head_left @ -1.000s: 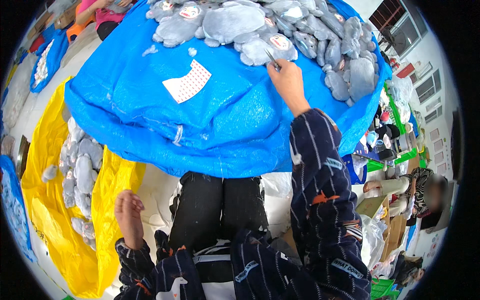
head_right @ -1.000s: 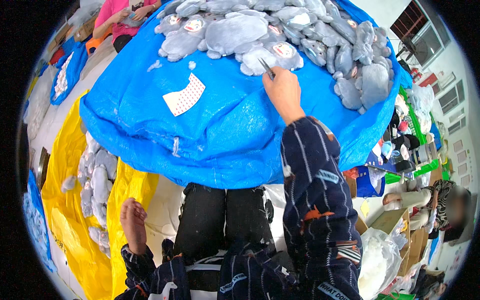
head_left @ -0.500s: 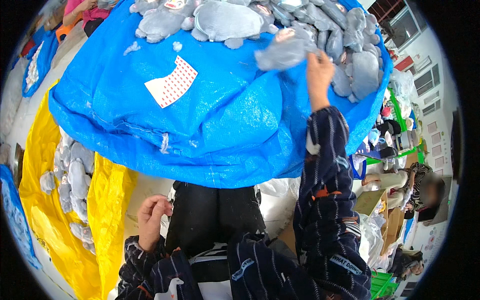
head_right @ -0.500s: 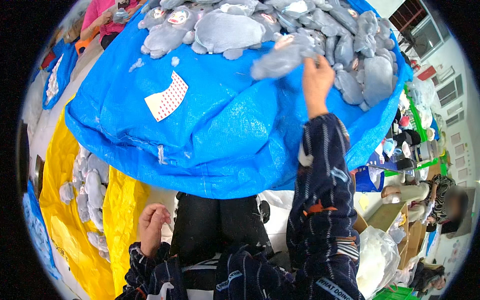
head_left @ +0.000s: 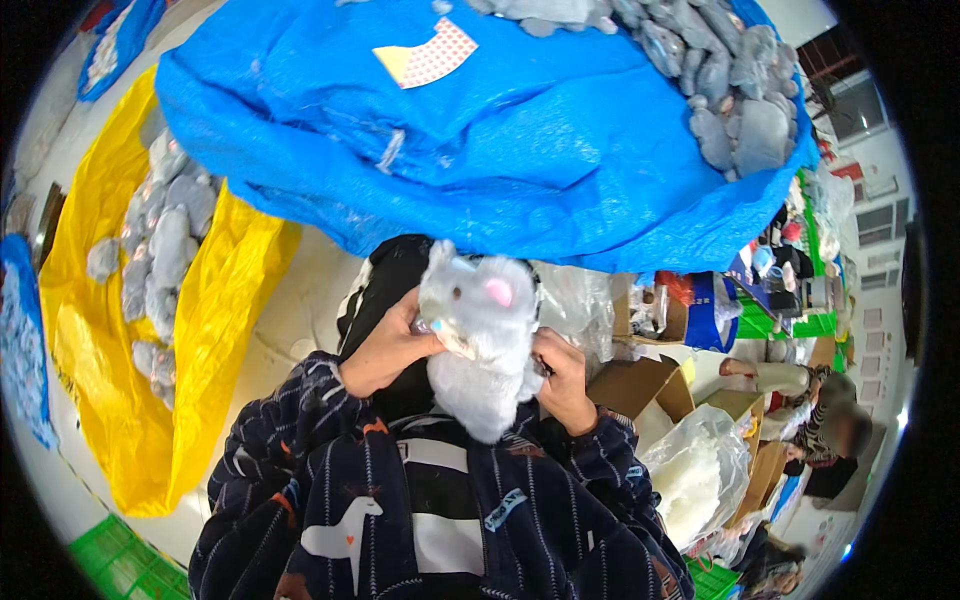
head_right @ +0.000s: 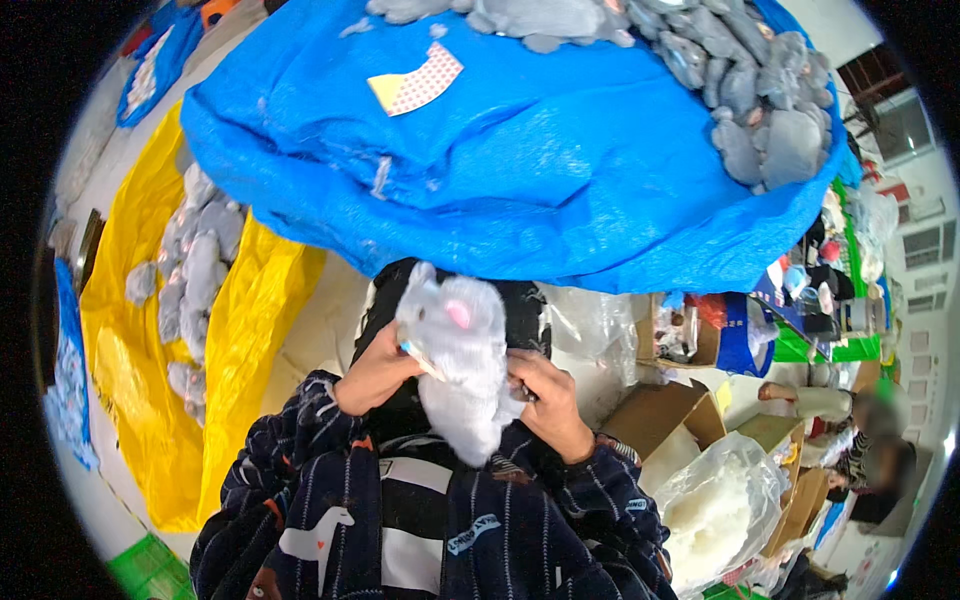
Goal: The person sits on the floor and uses scissors to trim loose threads and excess fabric from a gray stuffed toy. They repeatedly pick up the toy, trim different areas, and place it back on a blue tarp among other similar toys.
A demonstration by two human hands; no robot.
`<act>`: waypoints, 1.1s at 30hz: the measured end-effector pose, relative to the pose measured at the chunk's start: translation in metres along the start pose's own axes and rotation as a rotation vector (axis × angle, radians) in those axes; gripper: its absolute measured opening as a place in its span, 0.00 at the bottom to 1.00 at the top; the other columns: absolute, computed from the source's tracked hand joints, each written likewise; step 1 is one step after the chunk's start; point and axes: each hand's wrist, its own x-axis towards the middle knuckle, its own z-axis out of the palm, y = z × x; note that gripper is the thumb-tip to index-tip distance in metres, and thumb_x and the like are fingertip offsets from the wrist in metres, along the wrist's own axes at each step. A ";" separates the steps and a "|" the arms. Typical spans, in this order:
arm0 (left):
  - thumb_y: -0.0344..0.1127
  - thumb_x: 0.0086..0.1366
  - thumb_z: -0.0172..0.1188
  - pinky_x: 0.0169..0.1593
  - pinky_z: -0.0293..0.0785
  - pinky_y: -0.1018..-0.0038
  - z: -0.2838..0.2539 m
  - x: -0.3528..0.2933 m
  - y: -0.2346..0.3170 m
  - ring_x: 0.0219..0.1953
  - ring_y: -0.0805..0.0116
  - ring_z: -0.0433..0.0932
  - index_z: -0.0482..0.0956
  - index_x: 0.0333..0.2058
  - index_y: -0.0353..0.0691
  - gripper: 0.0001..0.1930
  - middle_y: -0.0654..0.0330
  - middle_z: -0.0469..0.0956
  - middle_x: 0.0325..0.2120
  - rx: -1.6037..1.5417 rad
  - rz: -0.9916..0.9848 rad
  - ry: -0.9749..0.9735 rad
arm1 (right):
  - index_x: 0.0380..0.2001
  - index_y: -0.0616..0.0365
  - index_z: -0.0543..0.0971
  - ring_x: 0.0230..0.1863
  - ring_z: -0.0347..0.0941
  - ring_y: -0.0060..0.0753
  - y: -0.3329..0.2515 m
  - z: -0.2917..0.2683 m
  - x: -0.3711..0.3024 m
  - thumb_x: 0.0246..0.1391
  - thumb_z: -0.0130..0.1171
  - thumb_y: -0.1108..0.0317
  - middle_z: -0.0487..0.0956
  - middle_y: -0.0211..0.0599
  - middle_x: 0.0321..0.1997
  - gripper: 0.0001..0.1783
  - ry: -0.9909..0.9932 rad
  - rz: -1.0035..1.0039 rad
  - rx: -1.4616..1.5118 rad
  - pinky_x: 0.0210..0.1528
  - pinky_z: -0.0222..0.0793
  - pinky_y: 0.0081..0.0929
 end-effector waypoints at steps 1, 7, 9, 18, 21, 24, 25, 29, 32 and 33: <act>0.28 0.53 0.62 0.52 0.64 0.75 -0.005 -0.005 -0.003 0.49 0.73 0.67 0.62 0.52 0.34 0.28 0.61 0.69 0.46 0.120 0.040 0.027 | 0.34 0.67 0.75 0.35 0.75 0.39 0.005 0.002 -0.008 0.40 0.57 0.79 0.76 0.47 0.35 0.12 -0.067 0.099 -0.004 0.36 0.68 0.24; 0.29 0.53 0.62 0.50 0.64 0.76 -0.015 -0.025 -0.007 0.45 0.73 0.68 0.64 0.47 0.35 0.23 0.61 0.70 0.39 0.387 0.172 0.139 | 0.43 0.66 0.73 0.32 0.70 0.20 0.028 0.007 -0.005 0.56 0.50 0.70 0.77 0.34 0.36 0.13 0.173 0.599 0.592 0.34 0.67 0.19; 0.29 0.52 0.62 0.50 0.64 0.75 -0.019 -0.023 -0.012 0.47 0.72 0.68 0.62 0.49 0.33 0.26 0.57 0.70 0.42 0.463 0.238 0.152 | 0.45 0.67 0.71 0.33 0.69 0.17 0.015 0.001 0.010 0.56 0.52 0.67 0.76 0.33 0.38 0.16 0.166 0.631 0.701 0.35 0.66 0.18; 0.29 0.51 0.61 0.56 0.59 0.71 -0.021 -0.028 0.033 0.54 0.63 0.64 0.59 0.55 0.33 0.32 0.52 0.66 0.50 0.539 0.241 -0.027 | 0.44 0.65 0.71 0.39 0.67 0.21 0.000 0.018 0.033 0.51 0.58 0.68 0.73 0.32 0.39 0.18 0.016 0.364 0.372 0.42 0.64 0.20; 0.29 0.55 0.59 0.52 0.62 0.72 -0.017 -0.026 0.026 0.50 0.61 0.68 0.69 0.48 0.31 0.21 0.51 0.69 0.47 0.647 0.363 0.007 | 0.42 0.64 0.71 0.39 0.67 0.21 -0.006 0.019 0.033 0.50 0.58 0.70 0.72 0.33 0.41 0.16 0.038 0.277 0.329 0.41 0.64 0.20; 0.31 0.60 0.56 0.45 0.68 0.75 -0.007 -0.026 0.016 0.42 0.67 0.73 0.73 0.44 0.31 0.14 0.52 0.73 0.42 0.652 0.408 0.106 | 0.40 0.64 0.71 0.37 0.67 0.18 -0.005 0.020 0.030 0.50 0.57 0.72 0.73 0.32 0.38 0.14 0.067 0.303 0.284 0.40 0.64 0.18; 0.31 0.60 0.55 0.43 0.68 0.76 -0.006 -0.027 0.014 0.40 0.69 0.73 0.73 0.43 0.30 0.13 0.53 0.73 0.42 0.520 0.271 0.143 | 0.40 0.64 0.71 0.36 0.67 0.17 -0.003 0.020 0.028 0.50 0.57 0.73 0.74 0.31 0.37 0.13 0.052 0.372 0.272 0.39 0.64 0.17; 0.32 0.63 0.51 0.37 0.69 0.81 -0.006 -0.025 0.007 0.34 0.78 0.72 0.74 0.41 0.31 0.11 0.58 0.74 0.37 0.366 0.079 0.194 | 0.40 0.63 0.71 0.32 0.65 0.15 -0.012 0.023 0.030 0.50 0.56 0.74 0.74 0.28 0.33 0.12 0.167 0.447 0.376 0.34 0.64 0.17; 0.32 0.59 0.56 0.38 0.69 0.80 -0.004 -0.025 0.011 0.35 0.76 0.73 0.73 0.42 0.32 0.13 0.57 0.74 0.37 0.607 0.244 0.148 | 0.40 0.63 0.73 0.31 0.68 0.21 -0.021 0.010 0.035 0.47 0.58 0.75 0.75 0.35 0.34 0.14 0.250 0.284 0.044 0.31 0.64 0.17; 0.32 0.57 0.59 0.38 0.70 0.80 -0.004 -0.027 0.011 0.35 0.75 0.73 0.72 0.43 0.33 0.15 0.56 0.74 0.38 0.709 0.321 0.128 | 0.39 0.63 0.73 0.30 0.69 0.22 -0.027 0.005 0.039 0.47 0.58 0.76 0.76 0.36 0.34 0.14 0.258 0.182 -0.089 0.31 0.64 0.18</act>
